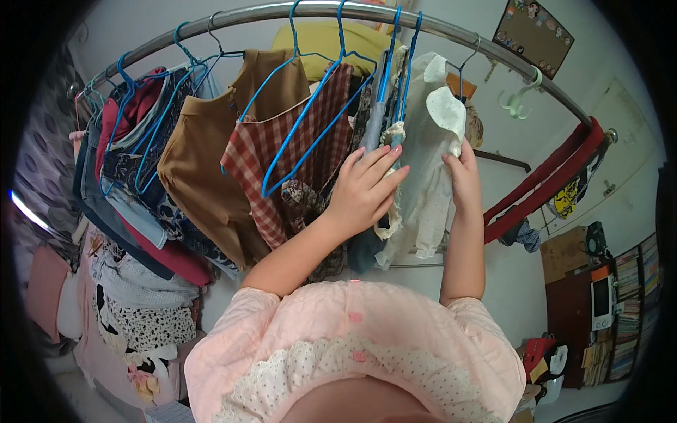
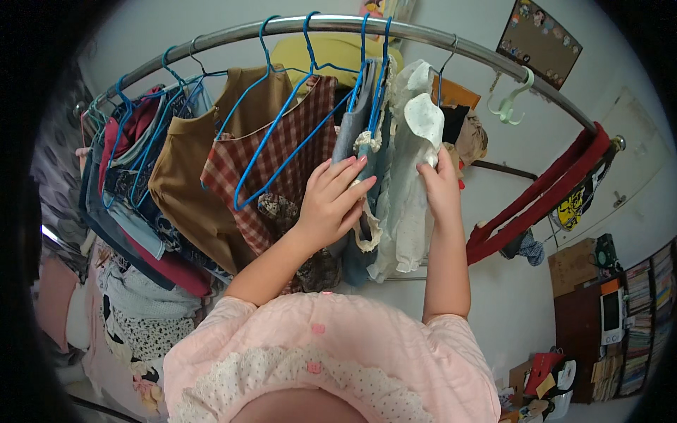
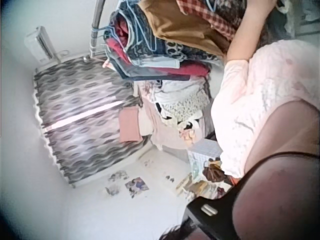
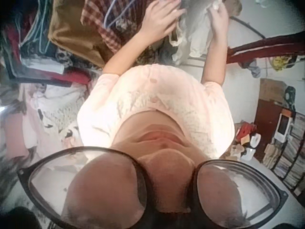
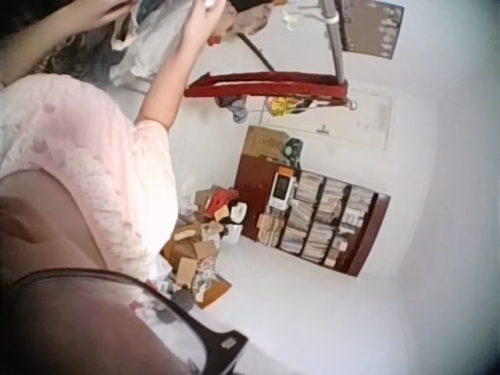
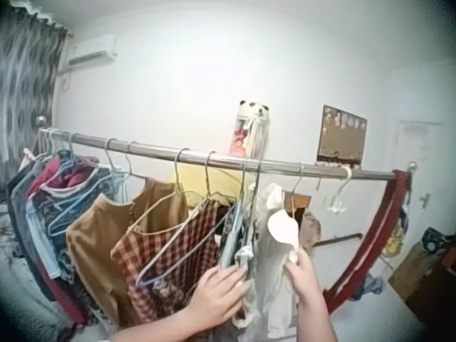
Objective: The person takes clothing items from a pile on a bed, places each one on a plastic hanger, and hangs them onto a metal clothing rack.
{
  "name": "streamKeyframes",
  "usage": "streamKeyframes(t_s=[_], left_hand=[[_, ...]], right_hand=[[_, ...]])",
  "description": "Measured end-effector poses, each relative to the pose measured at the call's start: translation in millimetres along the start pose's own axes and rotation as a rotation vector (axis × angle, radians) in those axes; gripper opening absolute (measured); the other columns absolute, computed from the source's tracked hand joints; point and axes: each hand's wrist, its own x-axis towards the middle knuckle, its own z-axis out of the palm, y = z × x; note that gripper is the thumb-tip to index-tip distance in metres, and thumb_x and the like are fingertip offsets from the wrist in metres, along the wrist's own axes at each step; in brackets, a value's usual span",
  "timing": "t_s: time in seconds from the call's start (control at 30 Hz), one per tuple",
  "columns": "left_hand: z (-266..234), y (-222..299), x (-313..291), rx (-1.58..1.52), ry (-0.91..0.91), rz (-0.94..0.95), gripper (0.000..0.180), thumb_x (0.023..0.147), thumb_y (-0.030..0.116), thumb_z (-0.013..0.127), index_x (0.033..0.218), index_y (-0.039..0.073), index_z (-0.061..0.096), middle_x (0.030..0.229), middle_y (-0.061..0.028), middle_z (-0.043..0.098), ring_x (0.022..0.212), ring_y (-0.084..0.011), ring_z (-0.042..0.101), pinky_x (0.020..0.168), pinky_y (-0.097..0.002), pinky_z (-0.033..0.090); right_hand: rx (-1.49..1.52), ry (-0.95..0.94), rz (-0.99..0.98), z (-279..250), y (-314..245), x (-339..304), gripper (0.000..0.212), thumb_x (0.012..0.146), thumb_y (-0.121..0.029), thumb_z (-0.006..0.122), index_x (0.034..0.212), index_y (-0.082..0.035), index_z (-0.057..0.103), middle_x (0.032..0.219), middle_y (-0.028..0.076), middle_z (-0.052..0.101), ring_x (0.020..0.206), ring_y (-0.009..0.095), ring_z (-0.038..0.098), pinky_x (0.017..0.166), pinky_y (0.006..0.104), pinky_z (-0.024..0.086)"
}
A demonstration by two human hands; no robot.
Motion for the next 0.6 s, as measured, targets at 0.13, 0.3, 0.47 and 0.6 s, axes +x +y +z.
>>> streamKeyframes(t_s=[0.13, 0.3, 0.47, 0.6], left_hand=[[3, 0, -5, 0.014, 0.051, -0.038, 0.038, 0.067, 0.007, 0.060, 0.105, 0.008, 0.056, 0.121, -0.0112, 0.049, 0.110, -0.0285, 0.046, 0.091, -0.0447, 0.034], [16, -4, -24, 0.036, 0.129, -0.092, 0.041, 0.070, 0.005, 0.056, 0.110, 0.008, 0.054, 0.123, -0.0126, 0.046, 0.113, -0.0304, 0.043, 0.092, -0.0447, 0.035], [18, 0, -43, 0.121, 0.117, -0.133, 0.045, 0.070, 0.002, 0.053, 0.114, 0.009, 0.053, 0.124, -0.0124, 0.043, 0.115, -0.0337, 0.039, 0.093, -0.0460, 0.035], [6, 5, -56, 0.187, 0.073, -0.206, 0.046, 0.069, 0.003, 0.053, 0.115, 0.008, 0.052, 0.125, -0.0119, 0.042, 0.116, -0.0348, 0.038, 0.094, -0.0467, 0.033]], right_hand=[[-0.047, 0.041, 0.023, 11, -4, -21, 0.054, 0.076, 0.000, 0.044, 0.129, -0.002, 0.034, 0.118, 0.008, 0.048, 0.103, 0.015, 0.047, 0.088, 0.0258, 0.036], [-0.275, 0.117, -0.231, 26, -3, -49, 0.059, 0.079, 0.006, 0.035, 0.136, -0.002, 0.020, 0.140, 0.014, 0.022, 0.130, 0.023, 0.021, 0.104, 0.0311, 0.015], [-0.455, 0.171, -0.361, 37, 14, -64, 0.059, 0.078, 0.007, 0.034, 0.135, 0.001, 0.019, 0.140, 0.015, 0.022, 0.130, 0.026, 0.020, 0.105, 0.0346, 0.015], [-0.490, 0.075, -0.460, 44, 50, -75, 0.058, 0.073, 0.011, 0.035, 0.130, 0.004, 0.027, 0.138, 0.023, 0.023, 0.127, 0.036, 0.024, 0.104, 0.0408, 0.019]])
